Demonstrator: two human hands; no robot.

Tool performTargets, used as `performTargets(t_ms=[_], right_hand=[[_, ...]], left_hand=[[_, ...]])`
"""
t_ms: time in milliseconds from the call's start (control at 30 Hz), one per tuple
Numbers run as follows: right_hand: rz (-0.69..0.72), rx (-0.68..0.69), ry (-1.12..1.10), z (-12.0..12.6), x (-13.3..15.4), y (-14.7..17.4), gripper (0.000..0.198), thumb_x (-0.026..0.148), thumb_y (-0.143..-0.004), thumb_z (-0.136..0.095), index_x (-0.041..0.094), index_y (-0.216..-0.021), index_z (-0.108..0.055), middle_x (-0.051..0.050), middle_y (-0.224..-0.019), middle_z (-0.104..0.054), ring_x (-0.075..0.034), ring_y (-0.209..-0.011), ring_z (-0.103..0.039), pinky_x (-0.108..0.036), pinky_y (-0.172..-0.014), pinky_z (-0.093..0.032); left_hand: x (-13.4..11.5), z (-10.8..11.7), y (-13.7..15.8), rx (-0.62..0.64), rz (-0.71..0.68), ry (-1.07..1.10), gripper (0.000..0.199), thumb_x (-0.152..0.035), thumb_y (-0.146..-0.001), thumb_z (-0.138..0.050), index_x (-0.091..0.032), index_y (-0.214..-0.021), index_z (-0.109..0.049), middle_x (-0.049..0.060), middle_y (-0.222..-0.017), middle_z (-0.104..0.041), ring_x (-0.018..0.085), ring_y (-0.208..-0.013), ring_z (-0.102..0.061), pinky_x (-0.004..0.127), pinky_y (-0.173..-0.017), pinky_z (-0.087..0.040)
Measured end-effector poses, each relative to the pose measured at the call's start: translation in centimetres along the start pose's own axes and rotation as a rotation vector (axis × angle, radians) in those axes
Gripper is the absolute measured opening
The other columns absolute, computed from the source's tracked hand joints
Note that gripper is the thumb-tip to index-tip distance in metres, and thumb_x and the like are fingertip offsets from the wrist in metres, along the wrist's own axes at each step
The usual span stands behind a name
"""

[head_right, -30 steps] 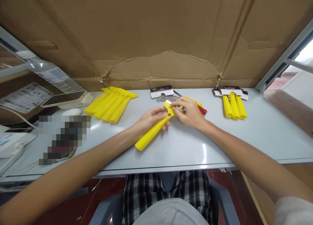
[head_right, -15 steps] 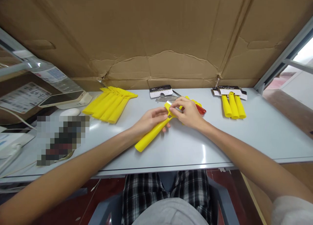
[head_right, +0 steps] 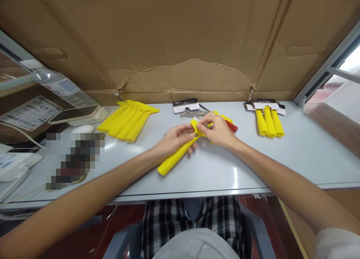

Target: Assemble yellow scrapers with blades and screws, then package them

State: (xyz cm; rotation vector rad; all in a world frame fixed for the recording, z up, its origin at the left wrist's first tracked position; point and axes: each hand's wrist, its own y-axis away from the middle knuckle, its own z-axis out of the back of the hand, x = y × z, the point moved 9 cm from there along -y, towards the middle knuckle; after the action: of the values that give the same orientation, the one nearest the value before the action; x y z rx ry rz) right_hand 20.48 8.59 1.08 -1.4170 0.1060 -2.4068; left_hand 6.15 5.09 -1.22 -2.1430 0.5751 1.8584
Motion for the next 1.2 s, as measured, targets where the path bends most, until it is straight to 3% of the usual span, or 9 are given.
performTargets(t_ms=[500, 800, 1067, 1200], right_hand=[[-0.012, -0.012, 0.023, 0.11, -0.13, -0.02, 0.040, 0.048, -0.087, -0.070, 0.009, -0.093, -0.078, -0.010, -0.115, -0.064, 0.000, -0.091, -0.060, -0.008, -0.065, -0.046], [-0.052, -0.067, 0.073, 0.19, -0.06, 0.37, 0.039, 0.047, -0.087, -0.069, 0.011, -0.096, -0.080, -0.009, -0.116, -0.065, -0.001, -0.091, -0.059, -0.010, -0.070, -0.045], [-0.151, 0.002, 0.081, 0.13, 0.06, 0.53, 0.036, 0.044, -0.088, -0.067, 0.012, -0.097, -0.080, -0.007, -0.119, -0.066, -0.001, -0.098, -0.061, -0.012, -0.078, -0.045], [-0.157, -0.028, 0.096, 0.34, -0.10, 0.45, 0.036, 0.043, -0.088, -0.066, 0.012, -0.098, -0.080, -0.007, -0.115, -0.067, 0.000, -0.093, -0.061, -0.012, -0.082, -0.046]], left_hand=[[-0.03, -0.09, -0.13, 0.001, -0.030, -0.030, 0.039, -0.033, -0.089, -0.083, -0.010, -0.114, -0.064, 0.019, -0.134, -0.063, 0.015, -0.067, -0.076, 0.030, -0.055, -0.063], [0.21, 0.14, -0.28, -0.004, -0.044, -0.052, 0.038, -0.034, -0.091, -0.082, -0.011, -0.115, -0.064, 0.016, -0.124, -0.067, 0.014, -0.065, -0.075, 0.029, -0.053, -0.061], [0.56, -0.07, -0.23, 0.028, -0.071, -0.121, 0.033, -0.032, -0.095, -0.076, -0.012, -0.117, -0.062, 0.015, -0.127, -0.064, 0.012, -0.061, -0.074, 0.029, -0.051, -0.061], [0.59, 0.08, -0.22, 0.012, -0.041, -0.092, 0.033, -0.031, -0.094, -0.077, -0.012, -0.117, -0.063, 0.014, -0.121, -0.067, 0.013, -0.061, -0.074, 0.029, -0.051, -0.061]])
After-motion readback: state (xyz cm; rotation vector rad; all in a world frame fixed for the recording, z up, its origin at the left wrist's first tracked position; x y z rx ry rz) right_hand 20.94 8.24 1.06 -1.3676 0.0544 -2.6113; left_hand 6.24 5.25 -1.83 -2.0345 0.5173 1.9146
